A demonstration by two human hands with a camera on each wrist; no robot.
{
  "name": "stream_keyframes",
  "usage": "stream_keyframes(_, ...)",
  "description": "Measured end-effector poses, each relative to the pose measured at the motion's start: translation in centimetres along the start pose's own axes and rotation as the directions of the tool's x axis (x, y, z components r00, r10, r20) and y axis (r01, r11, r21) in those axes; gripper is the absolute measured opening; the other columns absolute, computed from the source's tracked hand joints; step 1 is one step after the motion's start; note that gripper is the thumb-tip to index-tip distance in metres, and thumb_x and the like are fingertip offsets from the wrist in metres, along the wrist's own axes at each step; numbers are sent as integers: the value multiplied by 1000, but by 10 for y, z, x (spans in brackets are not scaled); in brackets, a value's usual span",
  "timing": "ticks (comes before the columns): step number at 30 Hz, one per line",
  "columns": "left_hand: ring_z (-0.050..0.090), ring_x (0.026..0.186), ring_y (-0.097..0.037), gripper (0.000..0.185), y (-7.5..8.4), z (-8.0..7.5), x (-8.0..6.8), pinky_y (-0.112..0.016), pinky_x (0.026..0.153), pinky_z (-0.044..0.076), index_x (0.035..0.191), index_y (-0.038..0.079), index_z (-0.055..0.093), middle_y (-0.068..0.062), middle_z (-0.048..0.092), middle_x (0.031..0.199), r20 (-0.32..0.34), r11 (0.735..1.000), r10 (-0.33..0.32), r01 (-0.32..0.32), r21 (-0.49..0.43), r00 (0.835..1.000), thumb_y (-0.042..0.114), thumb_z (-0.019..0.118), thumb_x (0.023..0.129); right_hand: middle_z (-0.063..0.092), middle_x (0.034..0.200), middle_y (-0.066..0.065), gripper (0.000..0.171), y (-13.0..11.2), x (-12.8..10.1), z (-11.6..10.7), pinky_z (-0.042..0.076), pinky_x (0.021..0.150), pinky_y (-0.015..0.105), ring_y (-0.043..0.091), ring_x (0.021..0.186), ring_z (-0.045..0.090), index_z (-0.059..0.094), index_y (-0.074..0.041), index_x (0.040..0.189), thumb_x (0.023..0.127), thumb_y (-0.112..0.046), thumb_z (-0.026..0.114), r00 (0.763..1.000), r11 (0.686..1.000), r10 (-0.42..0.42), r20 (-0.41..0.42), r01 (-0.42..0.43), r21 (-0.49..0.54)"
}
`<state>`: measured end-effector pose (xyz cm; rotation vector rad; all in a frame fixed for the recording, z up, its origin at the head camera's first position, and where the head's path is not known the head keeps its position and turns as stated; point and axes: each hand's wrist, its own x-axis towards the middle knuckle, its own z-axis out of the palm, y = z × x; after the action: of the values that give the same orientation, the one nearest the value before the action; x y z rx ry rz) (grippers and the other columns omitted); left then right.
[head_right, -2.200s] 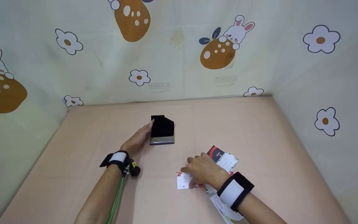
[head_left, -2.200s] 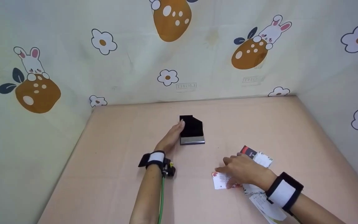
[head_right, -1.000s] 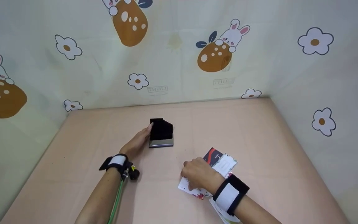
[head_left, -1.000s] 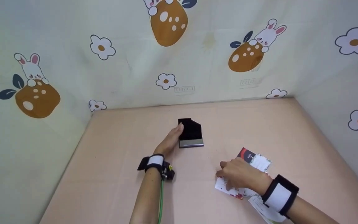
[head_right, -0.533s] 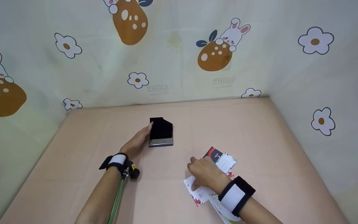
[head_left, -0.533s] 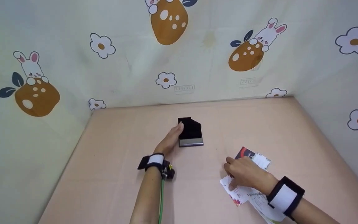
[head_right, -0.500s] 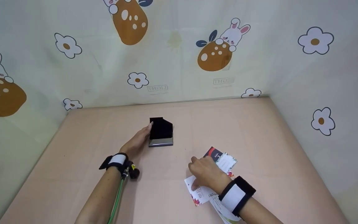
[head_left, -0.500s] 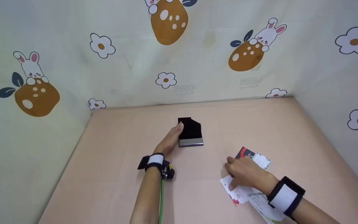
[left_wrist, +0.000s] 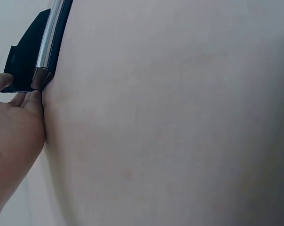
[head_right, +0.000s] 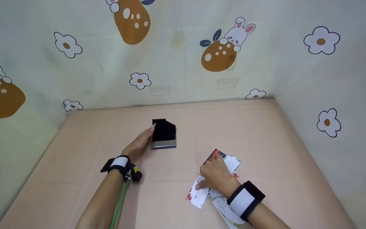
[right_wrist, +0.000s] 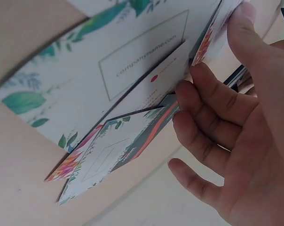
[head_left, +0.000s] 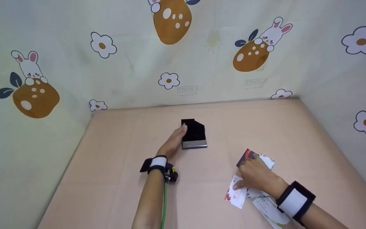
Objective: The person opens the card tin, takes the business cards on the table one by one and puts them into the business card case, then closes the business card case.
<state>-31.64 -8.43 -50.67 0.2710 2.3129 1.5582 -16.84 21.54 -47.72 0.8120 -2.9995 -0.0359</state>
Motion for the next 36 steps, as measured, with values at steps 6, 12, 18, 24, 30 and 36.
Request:
stream_keyframes(6, 7, 158, -27, 70, 0, 0, 1, -48, 129, 7, 161, 20, 18, -6, 13, 170, -8, 1000, -6, 6, -8, 1000, 61, 26, 105, 56, 52, 2, 53, -4, 1, 1, 44, 96, 60, 28, 82, 71, 78, -3, 77, 68, -55, 87, 1000, 999, 19, -3, -19, -45)
stream_keyframes(12, 7, 158, -29, 69, 3, 0, 0, -49, 129, 7, 161, 18, 19, -9, 13, 170, -13, 1000, -10, 10, -14, 1000, 58, 27, 106, 54, 50, 0, 52, -2, -1, -3, 44, 97, 61, 26, 74, 69, 73, -6, 68, 73, -56, 83, 1000, 1000, 7, 6, -7, -6)
stream_keyframes(18, 7, 158, -29, 71, 2, -1, 1, -49, 129, 6, 161, 18, 19, -8, 13, 170, -7, 1000, -5, 5, 16, 1000, 60, 26, 105, 62, 69, -2, 47, 9, -3, -11, 46, 74, 44, 14, 67, 54, 66, -14, 68, 61, -55, 88, 989, 992, -128, -78, 128, -9)
stream_keyframes(24, 8, 158, -29, 70, 3, -1, 1, -48, 129, 7, 161, 17, 20, -9, 13, 170, -11, 1000, 2, -2, 19, 1000, 59, 26, 105, 66, 107, 3, 66, 11, -6, -19, 49, 81, 40, 19, 94, 61, 75, -14, 107, 52, -45, 95, 969, 968, -245, -20, 246, 47)
stream_keyframes(30, 7, 158, -28, 70, 2, 0, 0, -48, 129, 7, 161, 16, 19, -8, 13, 170, -6, 1000, 14, -14, 11, 1000, 59, 26, 106, 65, 125, 5, 63, 6, -8, -19, 50, 103, 51, 26, 114, 60, 72, -17, 119, 62, -29, 96, 965, 964, -228, 127, 205, 170)
stream_keyframes(36, 7, 158, -27, 70, 2, 1, -2, -49, 129, 7, 161, 21, 20, -5, 14, 170, -13, 1000, -4, 4, 0, 1000, 61, 26, 105, 65, 126, 3, 62, 10, -8, -16, 54, 100, 47, 27, 114, 64, 71, -18, 121, 64, -23, 94, 960, 953, -213, 183, 163, 254)
